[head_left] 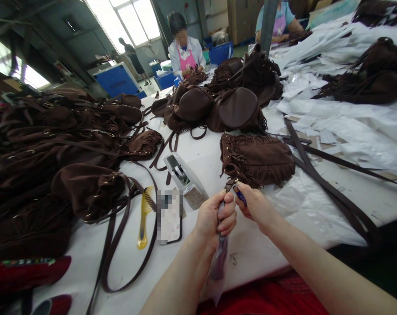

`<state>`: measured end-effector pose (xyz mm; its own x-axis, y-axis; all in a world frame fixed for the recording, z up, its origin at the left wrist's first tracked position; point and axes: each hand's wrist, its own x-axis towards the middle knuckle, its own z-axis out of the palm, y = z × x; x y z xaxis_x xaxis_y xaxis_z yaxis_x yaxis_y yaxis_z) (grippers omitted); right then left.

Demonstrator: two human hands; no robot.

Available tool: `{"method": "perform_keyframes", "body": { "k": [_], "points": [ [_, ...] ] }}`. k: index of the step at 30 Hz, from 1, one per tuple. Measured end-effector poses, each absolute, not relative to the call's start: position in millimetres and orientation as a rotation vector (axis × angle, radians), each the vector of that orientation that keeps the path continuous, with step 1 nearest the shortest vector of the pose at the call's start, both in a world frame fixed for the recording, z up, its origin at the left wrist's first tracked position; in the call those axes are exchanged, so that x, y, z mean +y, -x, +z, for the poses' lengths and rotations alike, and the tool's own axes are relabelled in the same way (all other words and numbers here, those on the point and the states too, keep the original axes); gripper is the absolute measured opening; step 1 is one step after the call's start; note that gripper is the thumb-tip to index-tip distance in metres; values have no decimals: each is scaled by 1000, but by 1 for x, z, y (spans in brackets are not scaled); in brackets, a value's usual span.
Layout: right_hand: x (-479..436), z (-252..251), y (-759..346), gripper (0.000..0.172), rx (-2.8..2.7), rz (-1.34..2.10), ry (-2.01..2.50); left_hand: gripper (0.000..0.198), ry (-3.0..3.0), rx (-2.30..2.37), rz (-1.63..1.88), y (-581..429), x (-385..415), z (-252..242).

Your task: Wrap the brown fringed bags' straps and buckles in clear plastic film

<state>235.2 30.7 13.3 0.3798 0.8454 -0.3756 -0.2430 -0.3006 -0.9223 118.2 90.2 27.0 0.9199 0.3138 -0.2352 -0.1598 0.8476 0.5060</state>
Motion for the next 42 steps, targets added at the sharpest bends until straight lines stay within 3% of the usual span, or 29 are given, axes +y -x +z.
{"method": "perform_keyframes", "body": {
  "k": [6, 18, 23, 30, 34, 40, 42],
  "points": [
    [21, 22, -250, 56, -648, 1187, 1565, 17, -520, 367, 240, -120, 90, 26],
    [30, 32, -247, 50, -568, 1217, 1735, 15, -411, 303, 249, -116, 97, 25],
    [47, 53, -261, 60, -690, 1043, 1700, 14, -350, 329, 229, -114, 100, 25],
    [144, 87, -263, 27, -1387, 693, 2063, 18, -141, 246, 167, -114, 110, 21],
    [174, 95, -261, 15, -1397, 617, 1962, 20, 53, 141, 172, -106, 116, 22],
    [122, 85, -252, 12, -1061, 570, 1494, 25, 182, 132, 230, -100, 117, 24],
    [92, 70, -243, 19, -915, 654, 1443, 25, 193, 139, 239, -100, 117, 25]
  ]
}}
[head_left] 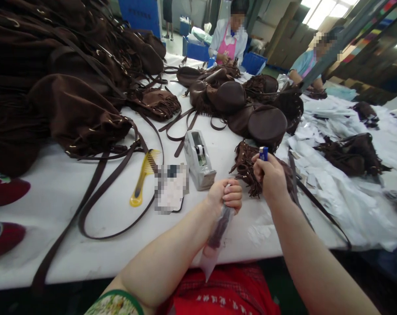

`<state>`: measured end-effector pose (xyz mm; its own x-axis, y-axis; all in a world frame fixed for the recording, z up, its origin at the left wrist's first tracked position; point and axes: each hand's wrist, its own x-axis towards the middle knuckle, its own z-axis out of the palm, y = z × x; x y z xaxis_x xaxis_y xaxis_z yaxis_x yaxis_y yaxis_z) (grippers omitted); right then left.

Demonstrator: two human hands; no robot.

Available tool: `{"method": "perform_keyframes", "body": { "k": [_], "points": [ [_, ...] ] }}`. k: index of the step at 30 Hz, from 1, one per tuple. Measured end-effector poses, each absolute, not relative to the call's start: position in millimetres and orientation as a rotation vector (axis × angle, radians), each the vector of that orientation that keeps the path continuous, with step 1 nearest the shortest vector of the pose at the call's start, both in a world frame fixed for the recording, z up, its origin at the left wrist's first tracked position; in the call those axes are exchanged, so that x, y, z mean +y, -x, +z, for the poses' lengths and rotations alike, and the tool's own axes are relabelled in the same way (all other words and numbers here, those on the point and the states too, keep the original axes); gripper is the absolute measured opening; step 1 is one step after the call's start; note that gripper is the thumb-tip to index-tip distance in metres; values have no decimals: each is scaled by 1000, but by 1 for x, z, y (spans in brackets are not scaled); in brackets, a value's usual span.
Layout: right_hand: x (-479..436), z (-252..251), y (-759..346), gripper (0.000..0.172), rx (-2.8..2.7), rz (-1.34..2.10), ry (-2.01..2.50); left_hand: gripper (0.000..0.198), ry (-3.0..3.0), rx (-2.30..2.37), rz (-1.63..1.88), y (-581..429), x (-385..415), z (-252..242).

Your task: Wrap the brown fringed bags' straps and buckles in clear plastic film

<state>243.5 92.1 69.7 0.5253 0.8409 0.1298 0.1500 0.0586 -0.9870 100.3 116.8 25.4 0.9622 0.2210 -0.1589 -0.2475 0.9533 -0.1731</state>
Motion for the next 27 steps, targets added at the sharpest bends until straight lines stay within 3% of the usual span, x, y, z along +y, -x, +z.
{"method": "perform_keyframes", "body": {
  "k": [3, 5, 11, 27],
  "points": [
    [58, 41, -227, 48, -691, 865, 1461, 25, 203, 150, 228, -101, 116, 27],
    [48, 25, -218, 55, -556, 982, 1485, 25, 204, 150, 220, -102, 116, 27],
    [49, 0, -208, 52, -321, 991, 1602, 26, 156, 177, 201, -104, 114, 27],
    [47, -7, -214, 58, -568, 806, 1773, 26, 120, 198, 193, -104, 113, 27]
  ]
}}
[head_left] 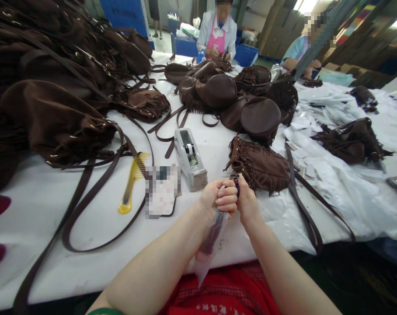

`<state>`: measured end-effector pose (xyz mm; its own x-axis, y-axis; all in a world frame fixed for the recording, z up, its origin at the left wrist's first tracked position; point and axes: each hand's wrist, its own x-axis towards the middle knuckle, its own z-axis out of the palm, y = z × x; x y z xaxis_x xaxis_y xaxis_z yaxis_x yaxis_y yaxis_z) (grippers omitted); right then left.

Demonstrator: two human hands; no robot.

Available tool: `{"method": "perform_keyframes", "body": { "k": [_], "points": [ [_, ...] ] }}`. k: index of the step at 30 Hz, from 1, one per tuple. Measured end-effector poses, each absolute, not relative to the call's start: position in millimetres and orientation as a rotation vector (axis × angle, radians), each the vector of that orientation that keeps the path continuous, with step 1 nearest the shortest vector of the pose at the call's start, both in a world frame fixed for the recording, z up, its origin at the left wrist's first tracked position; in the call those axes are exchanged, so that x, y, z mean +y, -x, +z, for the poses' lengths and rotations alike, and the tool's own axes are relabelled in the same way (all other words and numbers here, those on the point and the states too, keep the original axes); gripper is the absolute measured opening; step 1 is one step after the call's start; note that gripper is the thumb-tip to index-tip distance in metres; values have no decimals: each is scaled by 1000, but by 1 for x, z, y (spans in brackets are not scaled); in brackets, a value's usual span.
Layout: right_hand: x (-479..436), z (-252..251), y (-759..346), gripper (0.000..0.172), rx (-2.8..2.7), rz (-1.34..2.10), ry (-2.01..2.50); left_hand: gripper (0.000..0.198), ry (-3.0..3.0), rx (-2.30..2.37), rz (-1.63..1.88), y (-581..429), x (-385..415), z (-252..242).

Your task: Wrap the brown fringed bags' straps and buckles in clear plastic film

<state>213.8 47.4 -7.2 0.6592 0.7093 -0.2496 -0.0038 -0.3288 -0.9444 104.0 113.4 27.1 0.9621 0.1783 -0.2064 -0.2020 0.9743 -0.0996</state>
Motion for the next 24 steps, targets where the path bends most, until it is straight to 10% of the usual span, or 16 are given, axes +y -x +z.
{"method": "perform_keyframes", "body": {
  "k": [12, 24],
  "points": [
    [138, 77, -238, 30, -1609, 446, 2105, 26, -455, 704, 234, -129, 89, 19],
    [70, 17, -286, 36, -2184, 94, 1764, 50, -799, 967, 362, -137, 101, 0]
  ]
}}
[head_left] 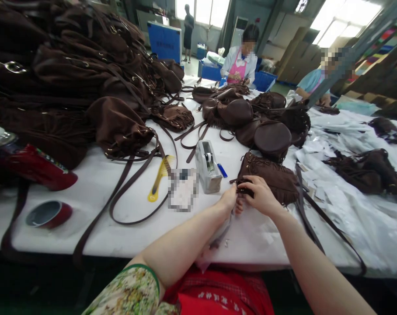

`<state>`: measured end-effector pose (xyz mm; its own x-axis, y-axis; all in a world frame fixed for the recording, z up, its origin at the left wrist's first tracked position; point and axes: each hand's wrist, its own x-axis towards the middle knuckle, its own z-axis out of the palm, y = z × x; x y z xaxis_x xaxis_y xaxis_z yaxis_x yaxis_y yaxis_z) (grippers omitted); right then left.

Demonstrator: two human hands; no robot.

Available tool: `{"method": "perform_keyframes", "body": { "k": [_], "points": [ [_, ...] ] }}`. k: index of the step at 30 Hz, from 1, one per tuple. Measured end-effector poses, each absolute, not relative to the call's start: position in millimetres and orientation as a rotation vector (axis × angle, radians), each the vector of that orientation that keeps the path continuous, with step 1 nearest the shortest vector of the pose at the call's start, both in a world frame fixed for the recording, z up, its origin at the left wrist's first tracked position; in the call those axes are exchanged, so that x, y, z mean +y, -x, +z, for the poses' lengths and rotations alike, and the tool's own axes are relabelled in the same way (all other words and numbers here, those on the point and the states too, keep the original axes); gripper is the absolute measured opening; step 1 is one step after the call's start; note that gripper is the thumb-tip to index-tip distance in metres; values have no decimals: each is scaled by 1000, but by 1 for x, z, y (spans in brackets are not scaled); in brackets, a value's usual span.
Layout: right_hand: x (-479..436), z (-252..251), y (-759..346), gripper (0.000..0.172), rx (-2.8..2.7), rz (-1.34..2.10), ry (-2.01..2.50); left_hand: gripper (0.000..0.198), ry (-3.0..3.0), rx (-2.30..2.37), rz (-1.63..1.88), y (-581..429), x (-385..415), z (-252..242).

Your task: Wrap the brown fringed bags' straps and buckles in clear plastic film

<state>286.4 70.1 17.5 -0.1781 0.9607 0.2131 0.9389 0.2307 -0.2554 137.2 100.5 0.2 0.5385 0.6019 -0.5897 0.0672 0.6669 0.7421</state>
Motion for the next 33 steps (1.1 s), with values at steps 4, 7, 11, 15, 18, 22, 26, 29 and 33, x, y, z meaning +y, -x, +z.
{"method": "perform_keyframes", "body": {
  "k": [4, 7, 11, 15, 18, 22, 26, 29, 33],
  "points": [
    [78, 2, -289, 23, -2286, -15, 1684, 43, -1311, 1155, 376, -116, 91, -2],
    [86, -7, -292, 19, -2351, 48, 1582, 52, -1849, 1306, 366, -88, 84, -1],
    [87, -21, -299, 17, -2319, 179, 1498, 17, -2196, 1342, 111, -67, 86, 4],
    [83, -31, -307, 17, -2240, 253, 1454, 28, -2307, 1307, -3, -73, 91, 9],
    [83, -34, -310, 17, -2206, 307, 1419, 34, -2364, 1277, -36, -85, 90, 13],
    [83, -31, -311, 18, -2169, 342, 1388, 38, -2413, 1285, -78, -100, 87, 15],
    [80, -28, -312, 20, -2172, 338, 1385, 40, -2499, 1299, -101, -113, 88, 9],
    [77, -28, -312, 31, -2184, 315, 1391, 41, -2532, 1308, -130, -120, 91, 5],
    [74, -28, -312, 41, -2205, 348, 1390, 35, -2460, 1279, -101, -120, 93, 9]
  ]
}}
